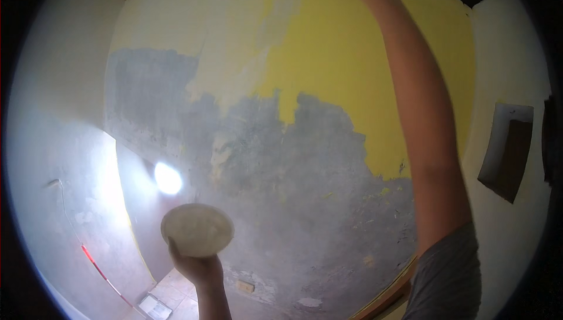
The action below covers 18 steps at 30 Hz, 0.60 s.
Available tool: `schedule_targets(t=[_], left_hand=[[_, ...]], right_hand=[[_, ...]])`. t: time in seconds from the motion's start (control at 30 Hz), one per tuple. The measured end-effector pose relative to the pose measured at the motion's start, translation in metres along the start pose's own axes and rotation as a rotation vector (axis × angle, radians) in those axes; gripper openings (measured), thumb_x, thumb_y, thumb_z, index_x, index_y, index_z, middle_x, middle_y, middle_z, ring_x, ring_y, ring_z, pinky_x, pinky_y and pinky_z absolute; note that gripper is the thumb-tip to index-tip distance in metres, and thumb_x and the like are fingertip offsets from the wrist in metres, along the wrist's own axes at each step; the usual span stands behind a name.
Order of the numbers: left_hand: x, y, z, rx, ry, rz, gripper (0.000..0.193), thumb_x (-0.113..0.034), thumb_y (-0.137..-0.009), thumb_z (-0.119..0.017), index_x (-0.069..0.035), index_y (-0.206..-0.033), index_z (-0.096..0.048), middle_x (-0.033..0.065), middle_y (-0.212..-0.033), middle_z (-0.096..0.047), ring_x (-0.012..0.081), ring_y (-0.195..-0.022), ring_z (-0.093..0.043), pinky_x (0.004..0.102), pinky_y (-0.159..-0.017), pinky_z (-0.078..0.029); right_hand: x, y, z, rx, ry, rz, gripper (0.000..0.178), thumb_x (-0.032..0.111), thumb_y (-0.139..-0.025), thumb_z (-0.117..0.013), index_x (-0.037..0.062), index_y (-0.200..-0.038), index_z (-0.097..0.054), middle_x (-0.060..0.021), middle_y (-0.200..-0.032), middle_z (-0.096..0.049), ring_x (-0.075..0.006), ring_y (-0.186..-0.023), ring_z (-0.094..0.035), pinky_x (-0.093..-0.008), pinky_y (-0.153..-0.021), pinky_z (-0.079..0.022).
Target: The person applies a white substance to a damaged wall using a putty knife and a circular plate as a hawk.
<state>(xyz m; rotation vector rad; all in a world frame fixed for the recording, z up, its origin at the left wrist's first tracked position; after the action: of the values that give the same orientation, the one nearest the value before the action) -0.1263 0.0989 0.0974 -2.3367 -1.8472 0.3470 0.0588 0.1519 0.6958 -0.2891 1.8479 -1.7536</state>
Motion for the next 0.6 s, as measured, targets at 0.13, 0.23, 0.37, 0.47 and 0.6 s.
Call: schedule_targets(t=[0.13,0.23,0.37,0.47,0.6], left_hand=[[0.015,0.005,0.015,-0.030,0.070,0.086,0.061,-0.045,-0.107,-0.043,-0.005,-0.153,-0.042,0.0156,-0.150,-0.049,0.0345,-0.142,-0.045,0.0529,-0.118,-0.037],[0.019,0.007,0.021,-0.035,0.047,0.073,0.061,-0.045,-0.107,-0.042,-0.004,-0.153,-0.041,0.0161,-0.150,-0.049,0.0346,-0.142,-0.045,0.0529,-0.118,-0.037],[0.025,0.011,0.037,-0.088,-0.075,0.043,0.055,-0.042,-0.109,-0.042,-0.001,-0.146,-0.049,0.0156,-0.144,-0.056,0.0314,-0.135,-0.053,0.0491,-0.114,-0.042],[0.035,0.010,0.051,-0.063,-0.213,0.011,0.056,-0.043,-0.109,-0.042,-0.002,-0.146,-0.049,0.0156,-0.143,-0.056,0.0315,-0.135,-0.053,0.0490,-0.114,-0.042],[0.053,0.014,0.052,-0.091,0.117,0.165,0.056,-0.042,-0.109,-0.042,-0.002,-0.147,-0.049,0.0157,-0.143,-0.056,0.0325,-0.135,-0.053,0.0498,-0.114,-0.042]], right_hand=[[0.012,-0.091,-0.022,0.101,0.141,0.044,0.029,0.005,-0.098,-0.059,-0.0057,-0.125,-0.063,-0.0259,-0.135,-0.063,-0.0345,-0.124,-0.064,-0.0457,-0.101,-0.055],[0.022,-0.139,-0.047,0.121,0.247,0.196,0.027,0.007,-0.096,-0.062,-0.0050,-0.120,-0.067,-0.0277,-0.127,-0.068,-0.0367,-0.117,-0.068,-0.0481,-0.097,-0.057],[0.022,-0.166,-0.059,-0.039,0.144,0.210,0.025,0.008,-0.095,-0.065,-0.0045,-0.116,-0.071,-0.0275,-0.119,-0.072,-0.0387,-0.113,-0.071,-0.0484,-0.094,-0.059],[0.025,-0.172,-0.064,-0.048,0.196,0.207,0.026,0.009,-0.095,-0.065,-0.0035,-0.118,-0.071,-0.0267,-0.122,-0.071,-0.0383,-0.116,-0.070,-0.0477,-0.096,-0.059],[0.038,-0.160,-0.080,0.090,0.282,0.139,0.030,0.010,-0.097,-0.064,-0.0028,-0.124,-0.068,-0.0256,-0.131,-0.067,-0.0376,-0.120,-0.068,-0.0482,-0.100,-0.058]])
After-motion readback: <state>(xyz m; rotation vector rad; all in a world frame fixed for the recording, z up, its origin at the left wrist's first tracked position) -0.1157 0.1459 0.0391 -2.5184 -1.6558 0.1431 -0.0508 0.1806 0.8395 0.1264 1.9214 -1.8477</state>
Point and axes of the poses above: each hand's wrist, its own y-axis away from the middle knuckle, its own z-axis out of the back of the hand, x = y × z, the point moved 7 cm from there along -y, towards the middle knuckle
